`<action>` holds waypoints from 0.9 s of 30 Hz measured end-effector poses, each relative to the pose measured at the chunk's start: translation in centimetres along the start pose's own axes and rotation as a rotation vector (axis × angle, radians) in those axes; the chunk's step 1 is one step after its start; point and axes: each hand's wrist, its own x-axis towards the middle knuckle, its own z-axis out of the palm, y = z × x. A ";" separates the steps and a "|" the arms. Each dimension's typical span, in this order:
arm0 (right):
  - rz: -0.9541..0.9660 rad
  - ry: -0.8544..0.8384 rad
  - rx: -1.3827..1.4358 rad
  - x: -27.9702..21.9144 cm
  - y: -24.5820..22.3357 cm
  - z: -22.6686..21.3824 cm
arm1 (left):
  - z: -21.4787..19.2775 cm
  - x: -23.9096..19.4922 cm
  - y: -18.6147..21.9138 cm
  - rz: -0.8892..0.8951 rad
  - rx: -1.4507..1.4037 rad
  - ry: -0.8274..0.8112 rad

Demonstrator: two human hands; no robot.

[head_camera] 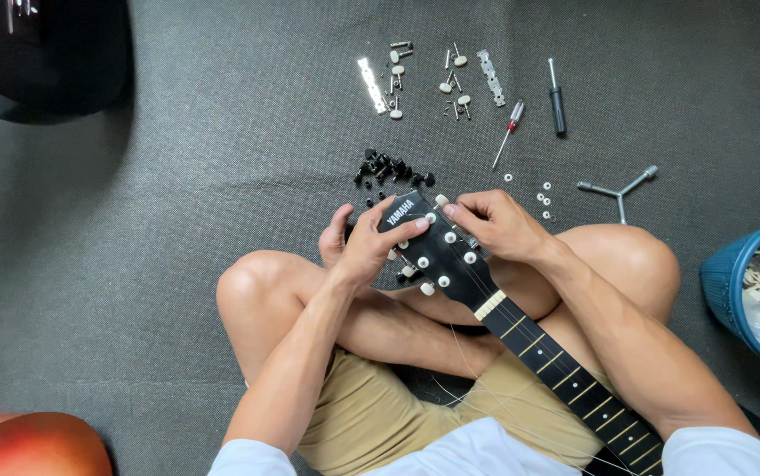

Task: The person assembles the headstock components of a guitar by hand, placing washers and tightening nuts onto the tuning pegs after inserting them through the headstock.

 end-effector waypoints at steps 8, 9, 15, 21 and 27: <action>-0.023 -0.093 0.249 -1.4 -3.4 -2.5 | 0.4 -0.8 1.1 -0.009 -0.011 0.002; -0.021 -0.105 0.277 -1.3 -3.2 -2.6 | 0.4 -0.7 1.0 -0.011 -0.018 0.006; -0.029 -0.123 0.252 -0.5 -2.7 -2.5 | -0.2 0.5 -1.5 -0.087 -0.252 0.016; -0.107 -0.072 0.153 -0.7 -2.8 -2.5 | -0.4 0.3 -1.3 -0.121 -0.306 0.009; -0.129 -0.078 0.191 -0.8 -2.7 -2.6 | -0.5 0.3 -1.4 -0.090 -0.318 -0.020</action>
